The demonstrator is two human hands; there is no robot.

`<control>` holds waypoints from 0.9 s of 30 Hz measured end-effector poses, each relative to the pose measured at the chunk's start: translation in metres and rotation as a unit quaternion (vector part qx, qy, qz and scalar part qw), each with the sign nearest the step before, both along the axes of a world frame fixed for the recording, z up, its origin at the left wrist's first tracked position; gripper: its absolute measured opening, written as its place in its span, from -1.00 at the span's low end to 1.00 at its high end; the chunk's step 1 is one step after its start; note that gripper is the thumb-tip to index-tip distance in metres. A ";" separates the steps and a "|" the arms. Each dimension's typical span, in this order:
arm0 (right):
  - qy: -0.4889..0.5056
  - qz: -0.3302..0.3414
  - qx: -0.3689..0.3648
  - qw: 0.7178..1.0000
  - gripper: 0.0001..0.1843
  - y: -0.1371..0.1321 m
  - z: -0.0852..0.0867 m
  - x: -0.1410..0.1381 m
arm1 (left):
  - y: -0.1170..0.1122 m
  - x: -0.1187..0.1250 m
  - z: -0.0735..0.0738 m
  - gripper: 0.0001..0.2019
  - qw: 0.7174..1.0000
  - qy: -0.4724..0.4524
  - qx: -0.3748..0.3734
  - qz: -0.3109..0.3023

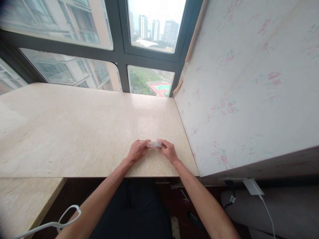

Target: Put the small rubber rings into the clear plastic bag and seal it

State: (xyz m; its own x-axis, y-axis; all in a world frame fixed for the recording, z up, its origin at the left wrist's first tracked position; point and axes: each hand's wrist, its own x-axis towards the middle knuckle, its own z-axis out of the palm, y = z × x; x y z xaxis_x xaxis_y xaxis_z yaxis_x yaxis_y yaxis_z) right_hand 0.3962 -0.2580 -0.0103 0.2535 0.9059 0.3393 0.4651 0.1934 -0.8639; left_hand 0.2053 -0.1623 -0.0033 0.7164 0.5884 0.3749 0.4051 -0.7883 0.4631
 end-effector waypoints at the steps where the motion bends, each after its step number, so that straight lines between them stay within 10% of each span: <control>1: 0.001 -0.002 0.000 1.000 -0.64 0.000 0.000 0.000 | 0.000 0.000 -0.001 -0.65 1.000 -0.004 0.001 -0.003; 27: -0.003 0.034 -0.059 0.998 -0.15 0.003 0.000 0.003 | -0.001 0.003 -0.007 -0.55 0.999 -0.037 -0.006 -0.022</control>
